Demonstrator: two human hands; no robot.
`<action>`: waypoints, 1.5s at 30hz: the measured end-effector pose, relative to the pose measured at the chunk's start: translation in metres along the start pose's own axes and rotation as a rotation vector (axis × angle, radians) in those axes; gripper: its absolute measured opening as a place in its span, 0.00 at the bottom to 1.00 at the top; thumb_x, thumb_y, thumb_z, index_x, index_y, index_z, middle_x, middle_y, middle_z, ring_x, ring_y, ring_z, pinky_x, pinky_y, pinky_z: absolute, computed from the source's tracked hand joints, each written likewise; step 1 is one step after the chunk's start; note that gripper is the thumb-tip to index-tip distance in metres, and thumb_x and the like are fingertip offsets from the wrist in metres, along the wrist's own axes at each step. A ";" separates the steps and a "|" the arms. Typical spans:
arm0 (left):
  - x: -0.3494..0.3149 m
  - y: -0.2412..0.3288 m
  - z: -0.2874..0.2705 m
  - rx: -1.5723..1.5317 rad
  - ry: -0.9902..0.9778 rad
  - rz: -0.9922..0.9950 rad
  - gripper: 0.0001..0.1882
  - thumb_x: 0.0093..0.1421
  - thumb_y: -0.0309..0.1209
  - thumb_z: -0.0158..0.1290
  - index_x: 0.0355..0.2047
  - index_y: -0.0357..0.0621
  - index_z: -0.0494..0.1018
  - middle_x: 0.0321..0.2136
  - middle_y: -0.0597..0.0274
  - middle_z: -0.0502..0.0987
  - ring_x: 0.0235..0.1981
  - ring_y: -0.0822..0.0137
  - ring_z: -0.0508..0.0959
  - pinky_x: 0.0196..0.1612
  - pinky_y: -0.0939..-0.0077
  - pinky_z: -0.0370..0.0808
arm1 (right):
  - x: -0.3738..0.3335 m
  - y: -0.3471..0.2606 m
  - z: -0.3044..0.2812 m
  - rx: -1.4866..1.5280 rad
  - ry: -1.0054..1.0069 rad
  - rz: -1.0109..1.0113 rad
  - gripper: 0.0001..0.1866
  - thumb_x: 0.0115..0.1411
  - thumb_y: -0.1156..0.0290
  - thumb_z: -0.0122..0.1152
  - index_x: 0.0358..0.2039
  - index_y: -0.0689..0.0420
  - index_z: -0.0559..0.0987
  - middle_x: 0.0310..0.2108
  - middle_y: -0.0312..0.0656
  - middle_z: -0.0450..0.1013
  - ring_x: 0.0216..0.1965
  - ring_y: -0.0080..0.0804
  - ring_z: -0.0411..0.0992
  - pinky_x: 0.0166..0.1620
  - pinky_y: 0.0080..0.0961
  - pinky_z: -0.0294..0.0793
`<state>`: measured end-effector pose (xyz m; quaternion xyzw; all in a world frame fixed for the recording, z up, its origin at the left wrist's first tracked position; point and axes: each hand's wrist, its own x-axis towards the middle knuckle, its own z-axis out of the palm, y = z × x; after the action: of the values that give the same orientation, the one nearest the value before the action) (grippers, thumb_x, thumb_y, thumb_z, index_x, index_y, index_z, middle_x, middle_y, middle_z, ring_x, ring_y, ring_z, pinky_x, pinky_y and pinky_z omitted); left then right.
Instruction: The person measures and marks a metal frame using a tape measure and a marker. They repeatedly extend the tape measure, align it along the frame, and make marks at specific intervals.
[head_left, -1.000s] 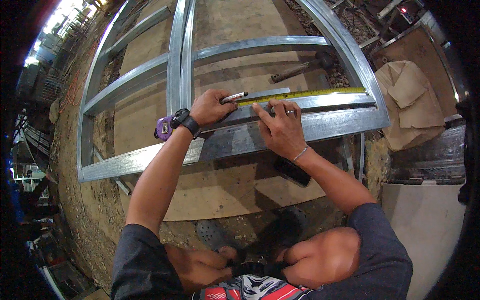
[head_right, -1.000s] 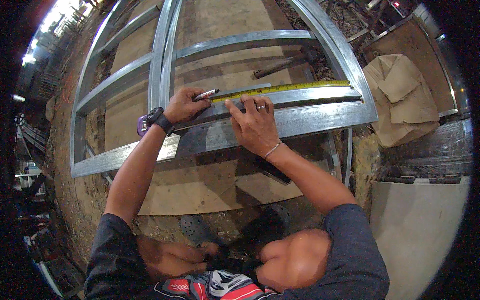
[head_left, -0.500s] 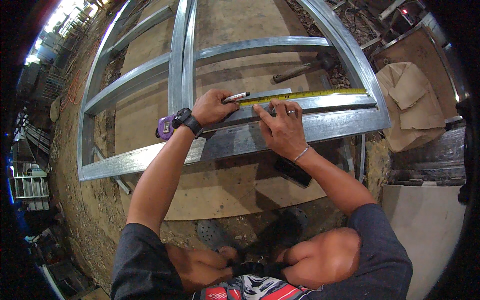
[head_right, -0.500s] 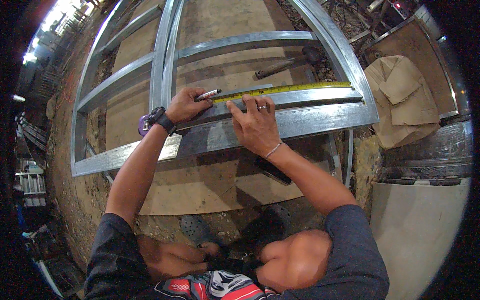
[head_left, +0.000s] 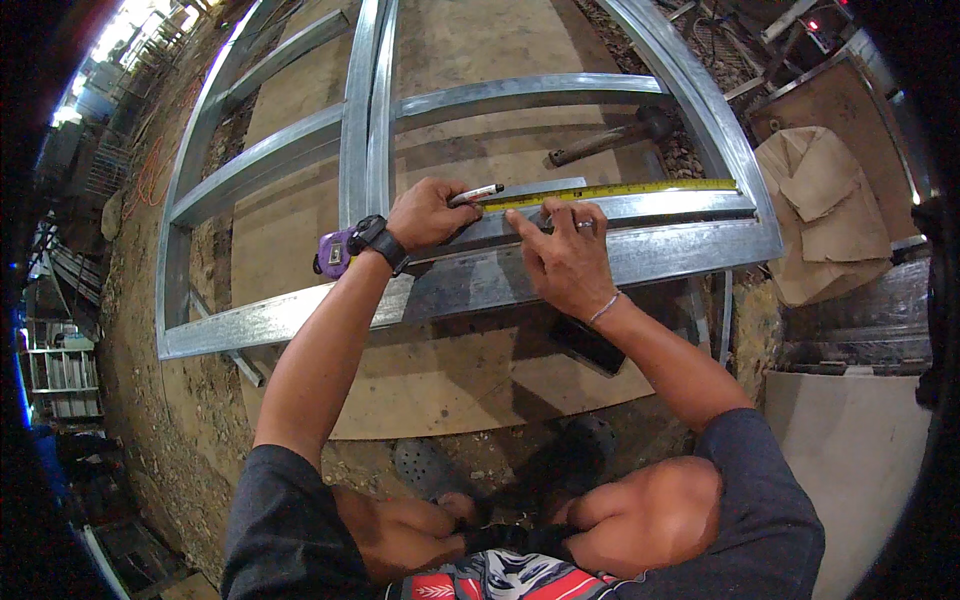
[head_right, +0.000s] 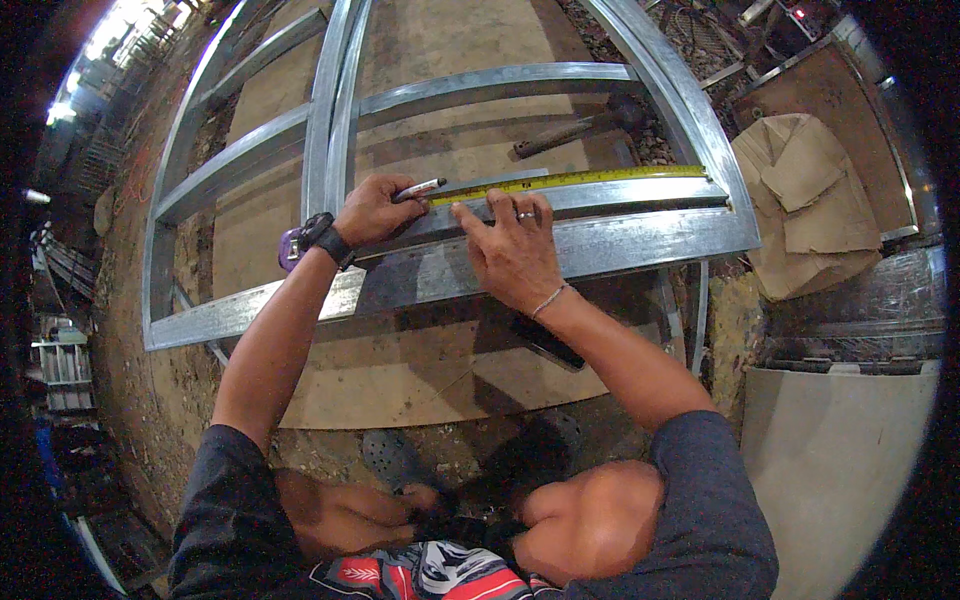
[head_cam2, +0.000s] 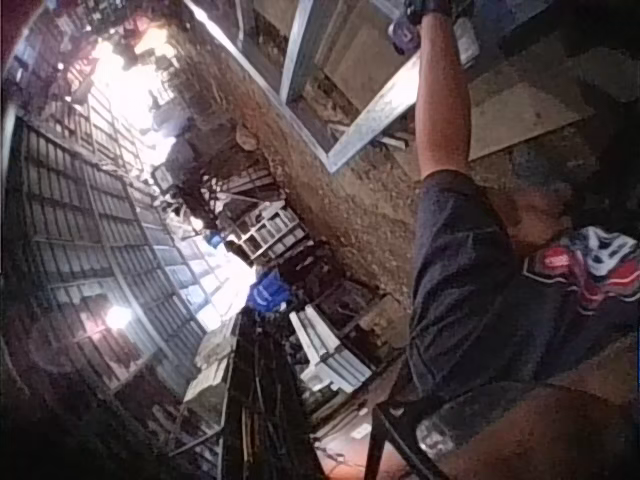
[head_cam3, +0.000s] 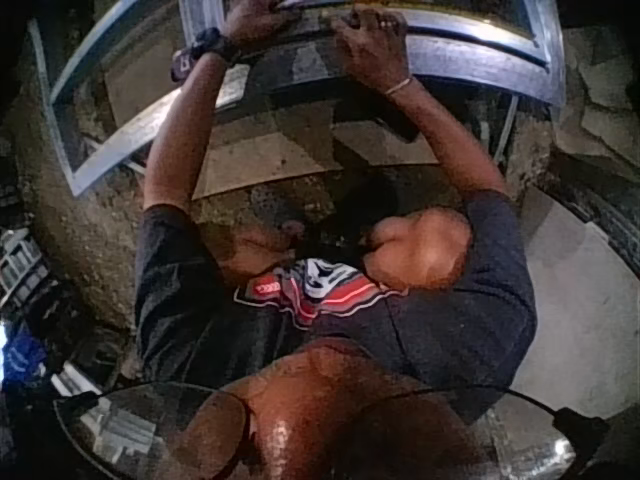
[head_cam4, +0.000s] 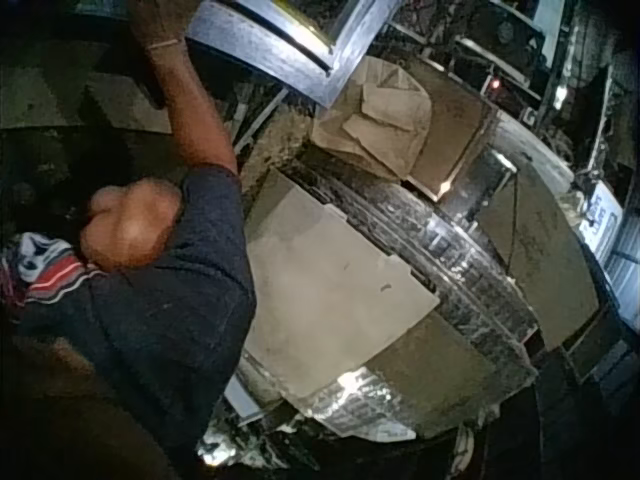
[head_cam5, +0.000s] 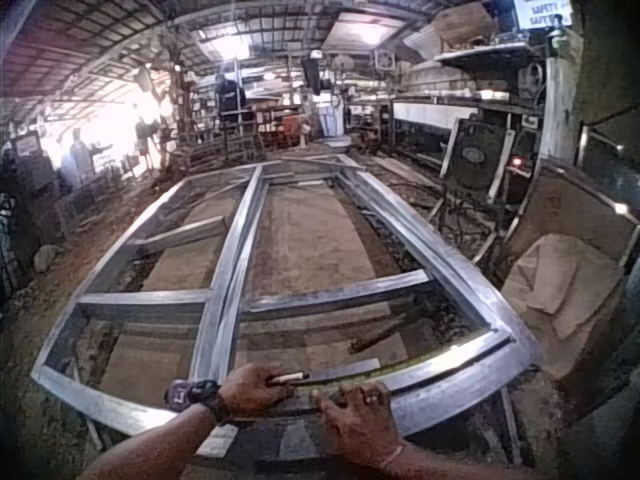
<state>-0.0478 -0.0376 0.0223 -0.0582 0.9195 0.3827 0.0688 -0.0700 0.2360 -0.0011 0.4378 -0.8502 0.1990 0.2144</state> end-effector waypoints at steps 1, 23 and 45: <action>0.000 -0.001 -0.001 0.000 -0.002 -0.001 0.20 0.59 0.47 0.67 0.45 0.48 0.88 0.31 0.50 0.86 0.34 0.52 0.86 0.41 0.58 0.79 | 0.001 -0.001 0.000 0.004 0.000 0.000 0.23 0.64 0.65 0.64 0.61 0.42 0.84 0.52 0.44 0.68 0.55 0.44 0.67 0.63 0.49 0.60; -0.001 0.004 0.000 0.000 0.003 0.000 0.19 0.62 0.45 0.68 0.44 0.41 0.86 0.23 0.64 0.80 0.26 0.71 0.77 0.32 0.65 0.73 | 0.003 -0.002 0.000 -0.010 -0.039 -0.009 0.26 0.62 0.66 0.64 0.62 0.41 0.83 0.52 0.44 0.69 0.55 0.42 0.68 0.66 0.49 0.57; -0.001 0.000 0.002 -0.008 0.030 0.027 0.17 0.62 0.42 0.68 0.41 0.42 0.86 0.23 0.64 0.80 0.26 0.70 0.77 0.33 0.65 0.73 | 0.006 -0.006 0.000 -0.006 -0.046 -0.027 0.28 0.60 0.68 0.65 0.63 0.42 0.83 0.52 0.43 0.69 0.56 0.42 0.67 0.68 0.51 0.55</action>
<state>-0.0469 -0.0365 0.0214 -0.0517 0.9196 0.3864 0.0496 -0.0685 0.2285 0.0028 0.4530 -0.8495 0.1836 0.1985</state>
